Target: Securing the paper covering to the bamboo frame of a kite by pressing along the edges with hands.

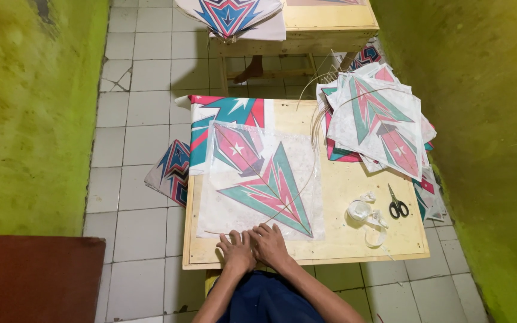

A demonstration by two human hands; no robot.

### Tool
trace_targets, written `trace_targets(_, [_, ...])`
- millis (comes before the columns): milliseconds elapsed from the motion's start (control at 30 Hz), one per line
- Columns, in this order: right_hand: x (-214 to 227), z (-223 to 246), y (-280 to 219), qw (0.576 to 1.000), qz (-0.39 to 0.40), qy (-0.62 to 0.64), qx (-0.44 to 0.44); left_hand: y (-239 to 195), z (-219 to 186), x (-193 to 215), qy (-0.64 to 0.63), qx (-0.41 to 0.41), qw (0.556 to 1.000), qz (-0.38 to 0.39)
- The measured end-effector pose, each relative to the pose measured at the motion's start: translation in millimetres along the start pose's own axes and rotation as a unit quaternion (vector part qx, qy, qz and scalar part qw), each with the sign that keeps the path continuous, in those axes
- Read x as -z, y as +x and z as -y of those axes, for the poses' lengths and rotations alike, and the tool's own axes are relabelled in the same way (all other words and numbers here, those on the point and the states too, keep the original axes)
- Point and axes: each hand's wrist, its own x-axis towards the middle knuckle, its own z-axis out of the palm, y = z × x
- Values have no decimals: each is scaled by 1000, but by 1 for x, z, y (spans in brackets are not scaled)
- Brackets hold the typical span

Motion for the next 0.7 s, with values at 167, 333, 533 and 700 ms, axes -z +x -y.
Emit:
trace_targets(167, [2, 1, 4, 999, 30, -3, -28, 17, 0, -21, 54, 14, 996, -76])
trace_targets(333, [3, 4, 2, 991, 107, 12, -76, 17, 10, -28, 54, 29, 986, -155])
trace_targets(533, [4, 6, 2, 989, 129, -12, -77, 9, 25, -35, 55, -11, 977, -206])
trace_targets(700, [-4, 7, -5, 993, 98, -15, -59, 12, 32, -43, 15, -25, 973, -229])
